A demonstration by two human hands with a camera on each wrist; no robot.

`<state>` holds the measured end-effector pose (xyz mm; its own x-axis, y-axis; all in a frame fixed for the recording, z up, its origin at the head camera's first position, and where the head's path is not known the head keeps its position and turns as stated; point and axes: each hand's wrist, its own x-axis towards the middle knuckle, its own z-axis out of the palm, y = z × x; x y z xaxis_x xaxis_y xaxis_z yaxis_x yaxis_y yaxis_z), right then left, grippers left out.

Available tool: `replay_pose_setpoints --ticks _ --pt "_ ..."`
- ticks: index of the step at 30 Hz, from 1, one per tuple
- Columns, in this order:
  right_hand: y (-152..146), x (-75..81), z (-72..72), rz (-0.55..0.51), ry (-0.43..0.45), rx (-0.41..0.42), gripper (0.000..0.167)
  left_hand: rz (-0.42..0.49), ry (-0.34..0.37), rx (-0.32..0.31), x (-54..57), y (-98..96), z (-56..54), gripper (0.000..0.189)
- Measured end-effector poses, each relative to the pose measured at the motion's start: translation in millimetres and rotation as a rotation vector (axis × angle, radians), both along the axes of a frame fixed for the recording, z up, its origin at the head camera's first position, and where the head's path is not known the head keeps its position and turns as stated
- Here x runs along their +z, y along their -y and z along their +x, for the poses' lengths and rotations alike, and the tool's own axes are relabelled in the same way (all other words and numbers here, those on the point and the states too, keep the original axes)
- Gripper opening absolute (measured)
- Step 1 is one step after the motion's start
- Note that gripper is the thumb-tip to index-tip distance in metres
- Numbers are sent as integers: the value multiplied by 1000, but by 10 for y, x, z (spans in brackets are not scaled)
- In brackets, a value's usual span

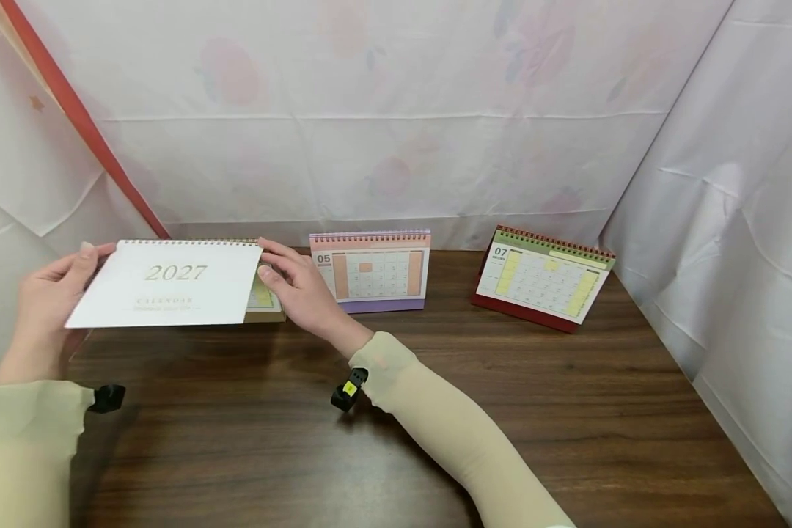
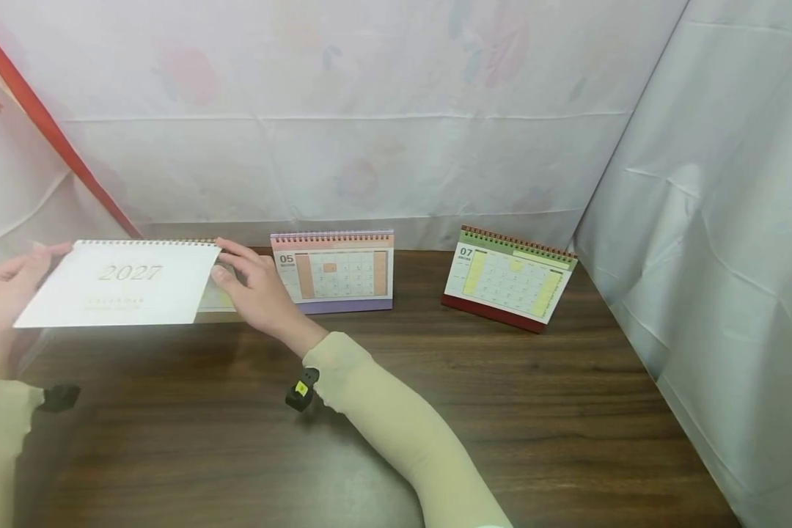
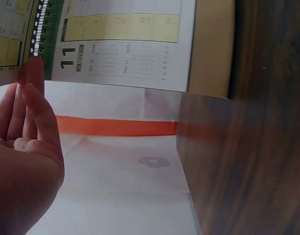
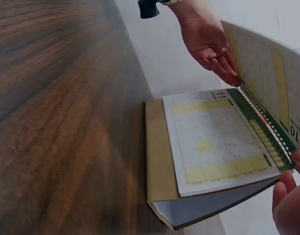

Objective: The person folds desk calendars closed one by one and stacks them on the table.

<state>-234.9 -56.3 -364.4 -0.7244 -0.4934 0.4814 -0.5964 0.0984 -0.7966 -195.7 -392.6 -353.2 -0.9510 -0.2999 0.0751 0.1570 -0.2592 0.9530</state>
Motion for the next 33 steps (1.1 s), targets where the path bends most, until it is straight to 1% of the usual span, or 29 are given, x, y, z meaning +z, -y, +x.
replay_pose_setpoints --ticks 1,2,4,5,6,9,13,18,22,26,29,32,33 --pt "7 -14 8 1 -10 -12 43 -32 45 18 -11 4 1 32" --pt "16 -31 16 4 -15 -22 44 -54 74 30 -24 5 -2 32" --pt "38 -65 30 16 -30 -54 45 -84 83 51 -63 2 -16 35" --pt "50 -79 37 26 -40 -73 46 -94 81 60 -79 -1 -23 37" --pt "60 -92 43 35 -48 -90 46 -92 59 64 -96 -3 -32 38" --pt "87 -132 45 71 -87 -151 45 -125 7 96 -146 -14 -60 42" --pt "102 -178 24 116 -126 -200 44 -128 -26 116 -185 -36 -78 47" --pt "94 -235 -1 137 -96 -199 44 -119 -51 124 -218 -90 -95 42" --pt "88 -261 -3 137 -44 -191 44 -76 -77 111 -253 -125 -128 36" --pt "98 -287 3 123 19 -188 43 -77 -58 106 -281 -128 -154 36" --pt "107 -300 10 102 59 -185 44 -99 -39 109 -304 -130 -174 36" --pt "117 -314 17 90 89 -185 48 -138 -14 113 -324 -128 -187 35" --pt "120 -320 18 90 93 -189 49 -167 1 114 -331 -124 -189 34"
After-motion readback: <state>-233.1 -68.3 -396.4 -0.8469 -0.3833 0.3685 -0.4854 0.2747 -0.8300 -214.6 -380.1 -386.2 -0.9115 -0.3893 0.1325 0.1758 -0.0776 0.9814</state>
